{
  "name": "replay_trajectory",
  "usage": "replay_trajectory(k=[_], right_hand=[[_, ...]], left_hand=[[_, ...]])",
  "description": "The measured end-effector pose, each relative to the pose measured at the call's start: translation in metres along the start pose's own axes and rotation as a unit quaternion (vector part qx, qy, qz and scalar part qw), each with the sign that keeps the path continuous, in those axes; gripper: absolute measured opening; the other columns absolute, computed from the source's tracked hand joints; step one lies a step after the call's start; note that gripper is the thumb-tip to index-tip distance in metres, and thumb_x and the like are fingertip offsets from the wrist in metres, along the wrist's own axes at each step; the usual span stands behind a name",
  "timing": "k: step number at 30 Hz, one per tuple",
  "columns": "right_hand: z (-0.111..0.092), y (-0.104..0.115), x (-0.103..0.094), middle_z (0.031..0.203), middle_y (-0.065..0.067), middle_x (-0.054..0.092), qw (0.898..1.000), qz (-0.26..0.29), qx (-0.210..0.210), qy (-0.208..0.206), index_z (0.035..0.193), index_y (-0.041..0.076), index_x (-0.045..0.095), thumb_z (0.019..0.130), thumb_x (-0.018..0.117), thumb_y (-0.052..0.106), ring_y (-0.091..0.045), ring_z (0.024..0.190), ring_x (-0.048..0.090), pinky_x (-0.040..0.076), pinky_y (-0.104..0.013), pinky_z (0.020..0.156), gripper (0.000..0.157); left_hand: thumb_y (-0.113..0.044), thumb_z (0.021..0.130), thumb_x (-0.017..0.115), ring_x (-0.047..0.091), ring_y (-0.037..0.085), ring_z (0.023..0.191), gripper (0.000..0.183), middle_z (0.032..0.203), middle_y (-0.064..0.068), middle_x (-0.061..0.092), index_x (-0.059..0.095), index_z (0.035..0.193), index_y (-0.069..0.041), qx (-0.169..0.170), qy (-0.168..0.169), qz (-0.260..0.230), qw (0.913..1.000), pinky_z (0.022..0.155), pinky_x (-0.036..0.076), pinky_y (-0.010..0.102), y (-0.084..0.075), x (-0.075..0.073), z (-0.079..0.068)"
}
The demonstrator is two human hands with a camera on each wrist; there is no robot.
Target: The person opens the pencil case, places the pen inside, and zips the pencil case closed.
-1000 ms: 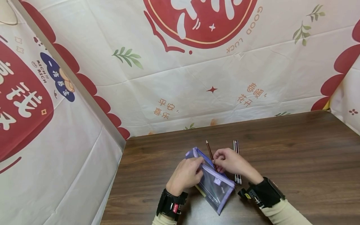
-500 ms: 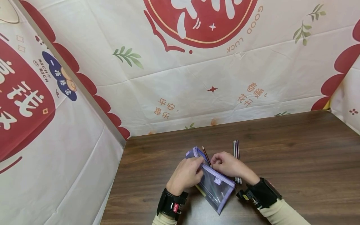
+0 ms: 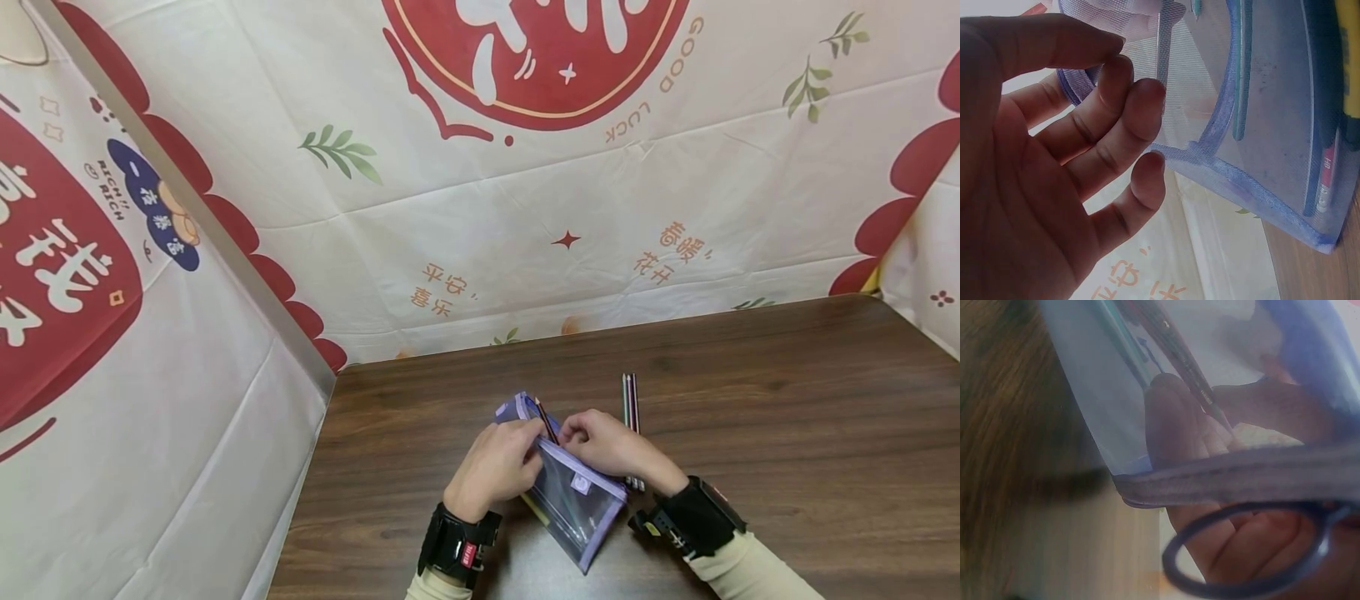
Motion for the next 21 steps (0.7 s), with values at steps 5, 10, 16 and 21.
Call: replay_trajectory(k=[5,10,16,21], right_hand=[[-0.0004,-0.0020,0.0027,0.066,0.003,0.060,1.000,0.001,0.010,0.012,0.083,0.008,0.065,0.080,0.054,0.000,-0.007,0.056,0.053,0.043,-0.023,0.052,0.014],[-0.0004,-0.0007,0.0047,0.066,0.003,0.058,1.000,0.000,0.000,0.022,0.083,0.007,0.065,0.080,0.052,-0.002,-0.006,0.055,0.051,0.041,-0.021,0.050,0.016],[-0.0013,0.0001,0.0066,0.068,0.002,0.060,0.999,0.006,-0.005,0.034,0.086,0.007,0.066,0.082,0.052,-0.001,-0.007,0.056,0.053,0.042,-0.021,0.050,0.017],[-0.0019,-0.0005,0.0063,0.072,0.001,0.062,0.999,-0.002,-0.014,0.037,0.089,0.008,0.067,0.084,0.053,0.002,-0.007,0.060,0.054,0.044,-0.023,0.053,0.016]], left_hand=[[-0.012,0.076,0.062,0.041,0.003,0.053,0.011,0.065,-0.009,0.044,0.053,0.079,-0.016,0.002,-0.003,-0.001,1.0000,0.044,0.029,0.015,-0.0008,-0.0007,-0.0001],[-0.012,0.076,0.062,0.040,0.004,0.054,0.011,0.065,-0.009,0.044,0.053,0.079,-0.017,0.007,-0.008,0.004,0.9999,0.045,0.028,0.015,-0.0019,-0.0012,-0.0003],[-0.011,0.076,0.063,0.040,0.004,0.053,0.014,0.064,-0.009,0.043,0.050,0.077,-0.017,0.008,-0.008,0.006,0.9999,0.044,0.027,0.015,-0.0028,-0.0003,-0.0013],[-0.012,0.075,0.063,0.041,0.003,0.053,0.014,0.065,-0.009,0.044,0.051,0.078,-0.017,0.003,-0.011,0.008,0.9999,0.044,0.028,0.015,-0.0026,0.0008,-0.0021]])
Point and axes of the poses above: each hand's wrist, its own z-axis towards the middle knuckle, its own x-axis out of the palm, y = z × x, the point moved 6 cm from there along z, towards the middle knuckle
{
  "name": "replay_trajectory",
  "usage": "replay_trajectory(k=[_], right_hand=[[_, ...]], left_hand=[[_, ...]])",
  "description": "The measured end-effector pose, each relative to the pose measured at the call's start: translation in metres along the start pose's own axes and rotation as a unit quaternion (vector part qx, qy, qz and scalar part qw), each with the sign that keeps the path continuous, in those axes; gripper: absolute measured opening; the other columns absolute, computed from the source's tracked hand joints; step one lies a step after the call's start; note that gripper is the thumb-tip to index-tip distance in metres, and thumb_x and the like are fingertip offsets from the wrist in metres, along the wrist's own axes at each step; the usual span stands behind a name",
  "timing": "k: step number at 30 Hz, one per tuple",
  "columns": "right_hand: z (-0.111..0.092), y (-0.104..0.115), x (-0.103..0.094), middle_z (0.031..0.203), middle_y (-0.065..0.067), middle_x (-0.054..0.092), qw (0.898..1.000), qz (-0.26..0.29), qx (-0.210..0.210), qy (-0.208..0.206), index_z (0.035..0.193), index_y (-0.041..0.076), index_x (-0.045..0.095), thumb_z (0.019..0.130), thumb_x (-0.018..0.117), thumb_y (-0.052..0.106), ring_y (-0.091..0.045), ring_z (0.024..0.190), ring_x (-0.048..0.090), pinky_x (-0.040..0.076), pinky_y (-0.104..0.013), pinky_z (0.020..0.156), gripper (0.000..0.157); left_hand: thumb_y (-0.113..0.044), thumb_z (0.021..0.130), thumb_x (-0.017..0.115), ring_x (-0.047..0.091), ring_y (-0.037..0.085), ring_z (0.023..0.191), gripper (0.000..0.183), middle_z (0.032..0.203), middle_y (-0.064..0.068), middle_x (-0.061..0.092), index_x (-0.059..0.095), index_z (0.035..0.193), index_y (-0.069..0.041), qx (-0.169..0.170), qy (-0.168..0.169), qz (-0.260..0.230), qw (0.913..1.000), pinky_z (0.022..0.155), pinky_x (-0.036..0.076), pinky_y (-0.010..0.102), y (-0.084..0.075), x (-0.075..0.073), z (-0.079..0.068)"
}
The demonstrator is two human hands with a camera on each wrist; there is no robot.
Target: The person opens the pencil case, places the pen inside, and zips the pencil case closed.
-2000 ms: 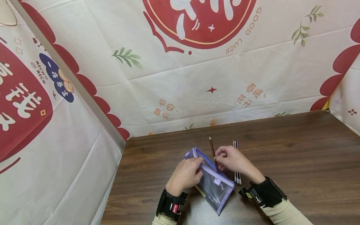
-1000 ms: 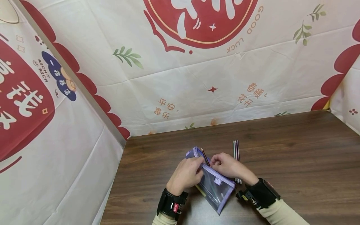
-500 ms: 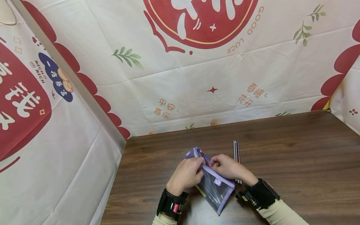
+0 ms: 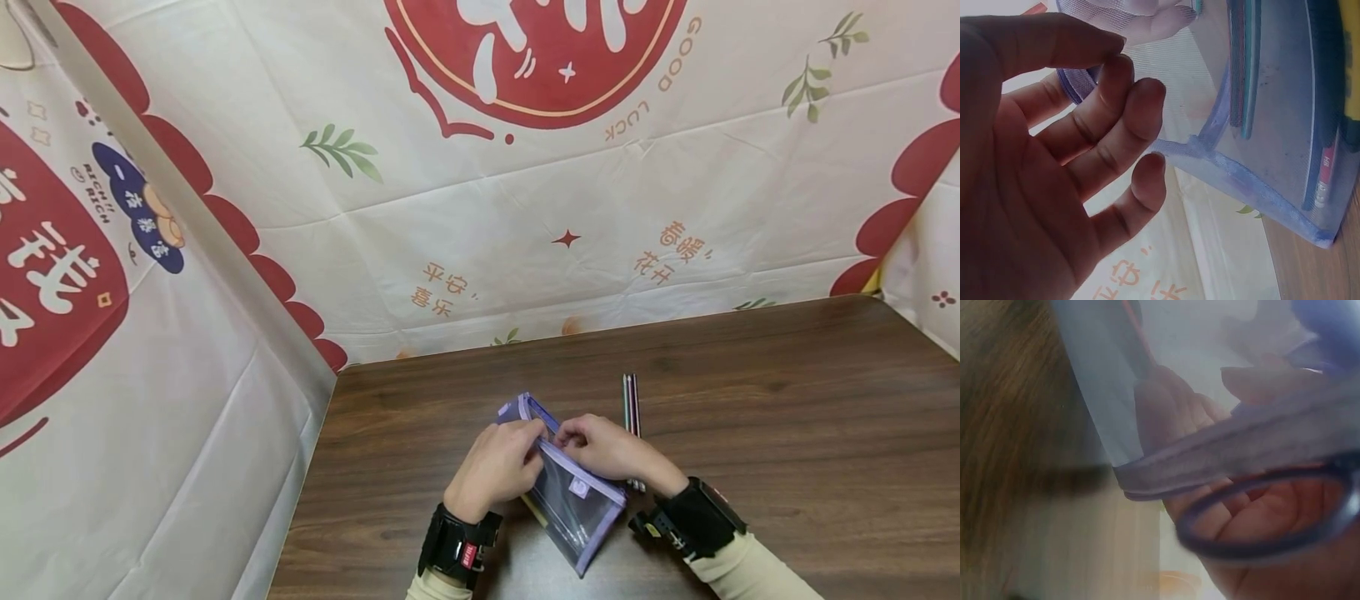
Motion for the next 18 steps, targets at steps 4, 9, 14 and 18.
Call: replay_trajectory(k=[4,9,14,18], right_hand=[[-0.001,0.000,-0.005,0.071,0.002,0.062,1.000,-0.003,-0.018,-0.013,0.089,0.009,0.067,0.084,0.055,0.003,-0.006,0.058,0.054,0.045,-0.023,0.052,0.014],[-0.003,0.000,-0.015,0.071,-0.005,0.066,0.999,0.047,-0.022,-0.015,0.091,0.003,0.066,0.088,0.058,0.009,-0.010,0.058,0.060,0.053,-0.028,0.051,0.010],[-0.008,-0.005,-0.031,0.076,-0.019,0.067,0.994,0.104,0.004,-0.013,0.096,-0.008,0.062,0.091,0.058,0.012,-0.023,0.064,0.066,0.058,-0.045,0.057,0.021],[-0.013,-0.015,-0.049,0.076,-0.019,0.067,0.994,0.099,0.036,-0.034,0.097,-0.007,0.062,0.092,0.057,0.014,-0.028,0.066,0.066,0.058,-0.048,0.060,0.023]], left_hand=[[-0.012,0.075,0.063,0.041,0.003,0.053,0.012,0.065,-0.009,0.045,0.054,0.080,-0.017,-0.010,-0.006,0.004,0.9999,0.044,0.029,0.016,0.002,-0.001,-0.001],[-0.012,0.075,0.063,0.041,0.004,0.053,0.012,0.065,-0.009,0.045,0.053,0.081,-0.017,-0.016,-0.012,0.011,0.9998,0.044,0.029,0.016,0.004,-0.002,-0.001],[-0.012,0.075,0.062,0.041,0.004,0.053,0.012,0.065,-0.009,0.046,0.055,0.083,-0.016,-0.020,-0.011,0.009,0.9997,0.044,0.030,0.016,0.004,-0.002,-0.001],[-0.012,0.076,0.062,0.041,0.004,0.053,0.012,0.066,-0.009,0.047,0.057,0.086,-0.016,-0.026,-0.008,0.010,0.9996,0.044,0.030,0.016,0.005,-0.003,-0.001]])
Point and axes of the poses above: each hand's wrist, its own z-axis towards the middle knuckle, its own x-axis out of the palm, y = z × x, the point moved 6 cm from there along z, towards the middle knuckle
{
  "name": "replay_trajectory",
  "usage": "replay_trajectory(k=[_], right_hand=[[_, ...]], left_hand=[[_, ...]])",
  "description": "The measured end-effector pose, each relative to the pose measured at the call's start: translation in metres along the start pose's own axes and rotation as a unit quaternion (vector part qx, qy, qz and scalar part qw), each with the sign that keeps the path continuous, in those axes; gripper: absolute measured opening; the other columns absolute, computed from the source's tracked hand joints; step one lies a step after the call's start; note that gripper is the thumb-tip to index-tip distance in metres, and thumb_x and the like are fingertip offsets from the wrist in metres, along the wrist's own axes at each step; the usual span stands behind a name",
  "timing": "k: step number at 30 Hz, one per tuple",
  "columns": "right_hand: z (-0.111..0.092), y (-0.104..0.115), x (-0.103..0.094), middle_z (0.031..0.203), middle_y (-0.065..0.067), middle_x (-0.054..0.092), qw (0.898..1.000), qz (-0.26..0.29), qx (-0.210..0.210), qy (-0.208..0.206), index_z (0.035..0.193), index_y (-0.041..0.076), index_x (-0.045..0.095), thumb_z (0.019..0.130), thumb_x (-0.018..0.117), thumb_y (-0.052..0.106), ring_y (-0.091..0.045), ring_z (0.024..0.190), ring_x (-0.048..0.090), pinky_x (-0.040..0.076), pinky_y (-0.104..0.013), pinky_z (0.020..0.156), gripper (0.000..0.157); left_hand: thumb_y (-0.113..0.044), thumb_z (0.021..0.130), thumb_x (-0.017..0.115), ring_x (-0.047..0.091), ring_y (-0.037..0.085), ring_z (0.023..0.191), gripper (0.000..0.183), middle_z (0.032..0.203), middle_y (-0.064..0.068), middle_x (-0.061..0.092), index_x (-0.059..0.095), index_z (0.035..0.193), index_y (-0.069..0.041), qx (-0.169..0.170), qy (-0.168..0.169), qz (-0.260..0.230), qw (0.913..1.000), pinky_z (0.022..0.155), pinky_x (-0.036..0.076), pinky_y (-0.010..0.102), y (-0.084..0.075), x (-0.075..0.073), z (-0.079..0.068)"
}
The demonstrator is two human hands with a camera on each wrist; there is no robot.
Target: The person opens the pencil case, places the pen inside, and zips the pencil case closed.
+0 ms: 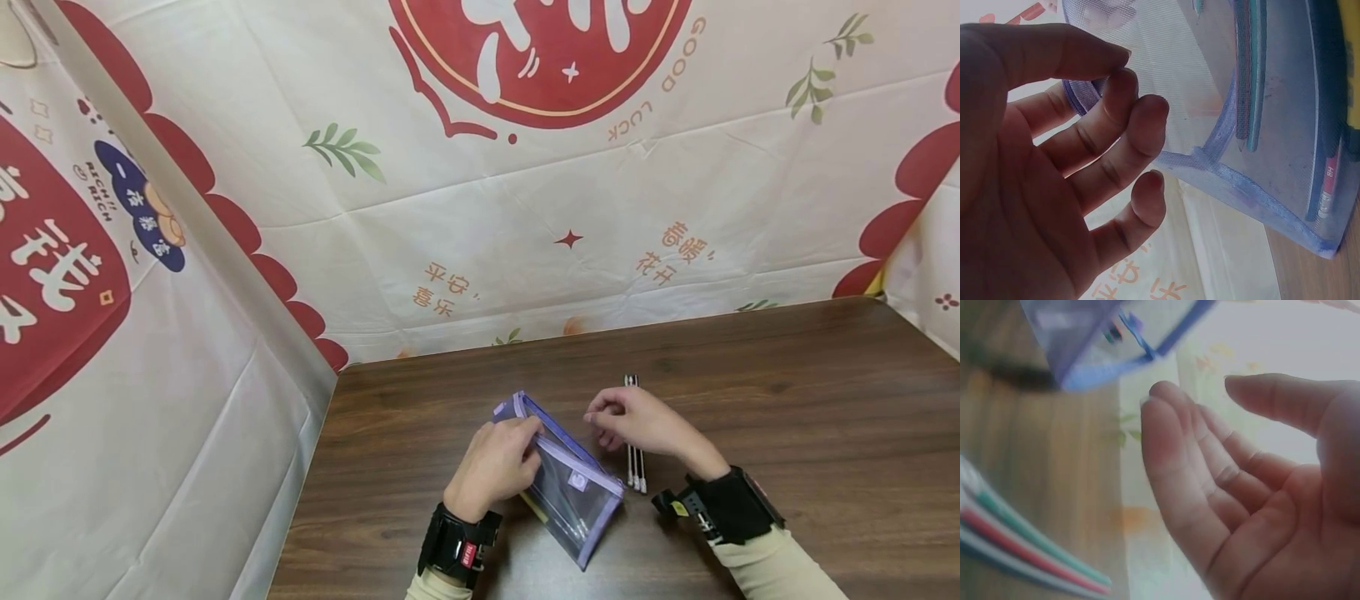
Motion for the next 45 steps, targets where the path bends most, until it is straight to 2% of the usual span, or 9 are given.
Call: replay_trajectory(k=[9,15,20,29,37,45], right_hand=[[-0.007,-0.011,-0.033,0.084,-0.020,0.070,0.997,-0.015,0.055,-0.054,0.101,-0.008,0.061,0.093,0.056,0.016,-0.026,0.069,0.066,0.058,-0.041,0.062,0.027],[-0.010,-0.020,-0.043,0.078,-0.015,0.069,0.992,-0.034,0.091,-0.084,0.094,-0.008,0.060,0.091,0.058,0.017,-0.021,0.067,0.065,0.058,-0.038,0.061,0.026],[-0.010,-0.028,-0.046,0.074,-0.012,0.067,0.988,-0.046,0.112,-0.093,0.092,-0.007,0.060,0.090,0.059,0.017,-0.019,0.065,0.063,0.058,-0.036,0.059,0.025],[-0.011,-0.045,-0.046,0.077,-0.012,0.063,0.980,-0.071,0.165,-0.090,0.088,-0.005,0.060,0.089,0.060,0.015,-0.018,0.063,0.063,0.057,-0.032,0.057,0.019],[-0.011,-0.052,-0.045,0.074,-0.014,0.062,0.978,-0.059,0.178,-0.087,0.086,-0.008,0.060,0.088,0.057,0.005,-0.018,0.060,0.062,0.057,-0.032,0.055,0.013],[-0.013,-0.057,-0.043,0.074,-0.014,0.061,0.978,-0.054,0.182,-0.086,0.081,-0.005,0.058,0.087,0.057,0.003,-0.019,0.059,0.062,0.057,-0.033,0.054,0.010]], left_hand=[[-0.011,0.076,0.062,0.040,0.004,0.053,0.013,0.066,-0.009,0.046,0.058,0.087,-0.016,-0.004,0.003,-0.005,1.0000,0.044,0.028,0.016,0.001,0.001,-0.001],[-0.011,0.075,0.062,0.040,0.004,0.053,0.012,0.066,-0.008,0.046,0.058,0.086,-0.015,-0.003,0.003,-0.008,1.0000,0.043,0.028,0.016,0.000,0.001,-0.001],[-0.011,0.076,0.062,0.040,0.004,0.053,0.012,0.066,-0.008,0.046,0.057,0.086,-0.015,-0.003,0.006,-0.007,1.0000,0.043,0.028,0.016,0.000,0.001,-0.001],[-0.010,0.075,0.062,0.039,0.004,0.052,0.011,0.064,-0.007,0.045,0.056,0.082,-0.014,0.004,-0.003,-0.008,1.0000,0.043,0.028,0.016,0.000,0.001,-0.002],[-0.009,0.075,0.062,0.039,0.004,0.052,0.011,0.064,-0.008,0.044,0.055,0.082,-0.014,0.006,-0.003,-0.007,1.0000,0.043,0.028,0.016,0.000,0.001,-0.001],[-0.010,0.076,0.062,0.039,0.004,0.053,0.011,0.064,-0.007,0.044,0.055,0.083,-0.014,0.007,-0.002,-0.006,1.0000,0.043,0.028,0.016,-0.001,0.001,-0.001]])
Point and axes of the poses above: each hand's wrist, its own z-axis towards the middle knuckle, its own x-axis out of the palm, y = z × x, the point moved 6 cm from there along z, towards the middle knuckle
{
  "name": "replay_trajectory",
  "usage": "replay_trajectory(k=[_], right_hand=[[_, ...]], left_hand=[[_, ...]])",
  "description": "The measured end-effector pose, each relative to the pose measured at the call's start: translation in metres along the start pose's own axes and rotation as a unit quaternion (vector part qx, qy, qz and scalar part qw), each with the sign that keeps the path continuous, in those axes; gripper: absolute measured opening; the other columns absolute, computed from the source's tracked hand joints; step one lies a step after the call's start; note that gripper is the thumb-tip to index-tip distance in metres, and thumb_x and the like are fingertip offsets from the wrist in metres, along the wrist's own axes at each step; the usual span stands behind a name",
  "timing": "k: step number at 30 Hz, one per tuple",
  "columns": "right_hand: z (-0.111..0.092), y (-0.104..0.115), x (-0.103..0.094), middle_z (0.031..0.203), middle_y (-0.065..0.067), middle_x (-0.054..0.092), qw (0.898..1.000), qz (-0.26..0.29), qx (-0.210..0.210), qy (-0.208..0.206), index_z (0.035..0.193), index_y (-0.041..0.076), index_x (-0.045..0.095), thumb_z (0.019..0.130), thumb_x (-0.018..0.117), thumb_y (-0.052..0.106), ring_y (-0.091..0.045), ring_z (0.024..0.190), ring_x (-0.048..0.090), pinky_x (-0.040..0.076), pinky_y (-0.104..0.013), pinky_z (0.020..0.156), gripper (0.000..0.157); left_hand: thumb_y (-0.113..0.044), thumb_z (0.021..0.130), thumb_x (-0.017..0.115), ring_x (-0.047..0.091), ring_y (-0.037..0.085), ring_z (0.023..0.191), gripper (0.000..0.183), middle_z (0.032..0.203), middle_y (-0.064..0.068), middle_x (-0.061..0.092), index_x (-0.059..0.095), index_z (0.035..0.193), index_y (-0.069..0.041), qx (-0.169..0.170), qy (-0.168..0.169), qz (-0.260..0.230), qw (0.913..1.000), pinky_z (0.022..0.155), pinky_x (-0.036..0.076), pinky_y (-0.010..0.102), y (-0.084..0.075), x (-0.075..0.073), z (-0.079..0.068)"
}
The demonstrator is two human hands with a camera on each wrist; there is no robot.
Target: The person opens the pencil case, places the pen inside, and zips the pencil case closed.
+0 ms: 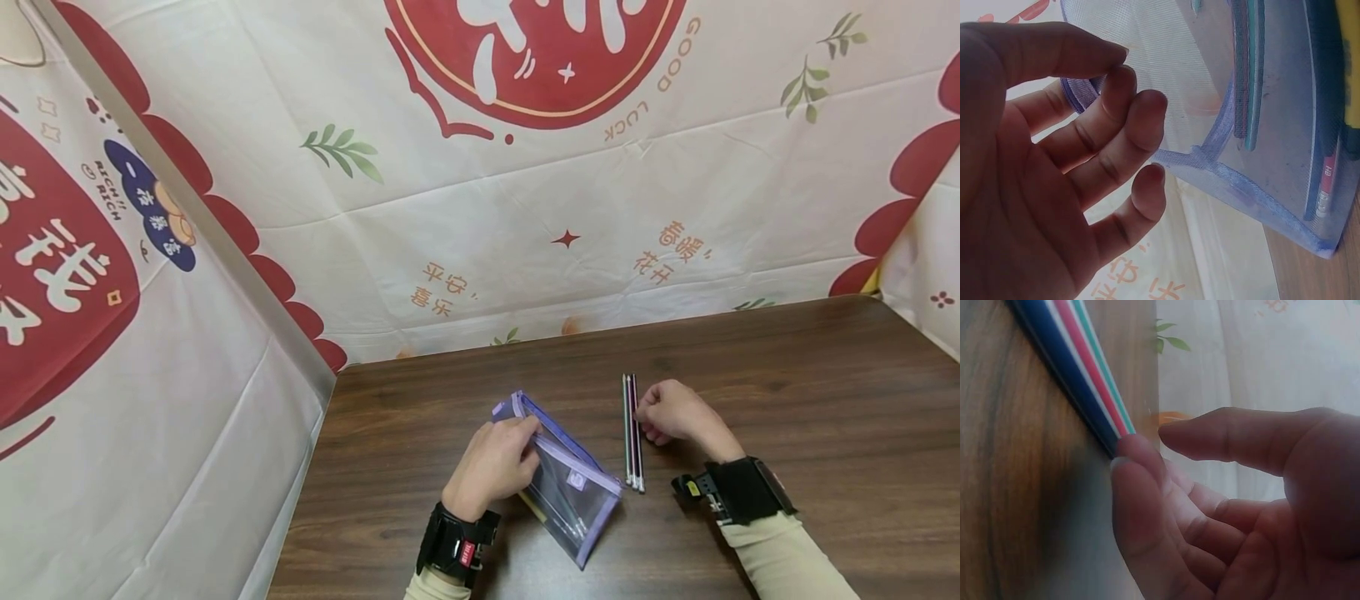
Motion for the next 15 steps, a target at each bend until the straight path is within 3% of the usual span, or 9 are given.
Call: replay_trajectory(k=[15], right_hand=[[0.0067,-0.0090,0.0063,0.071,-0.011,0.061,1.000,-0.021,0.011,-0.001,0.071,0.000,0.054,0.086,0.058,0.002,-0.018,0.058,0.061,0.056,-0.032,0.053,0.015]], left_hand=[[-0.012,0.078,0.062,0.040,0.004,0.054,0.010,0.066,-0.008,0.045,0.056,0.085,-0.015,-0.008,0.013,-0.001,0.9999,0.045,0.028,0.015,0.0013,0.0007,0.0005]])
Point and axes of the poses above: each hand's wrist, its own z-axis towards the middle knuckle, its own x-axis out of the palm, y = z × x, the point moved 6 cm from there along z, towards the middle knuckle
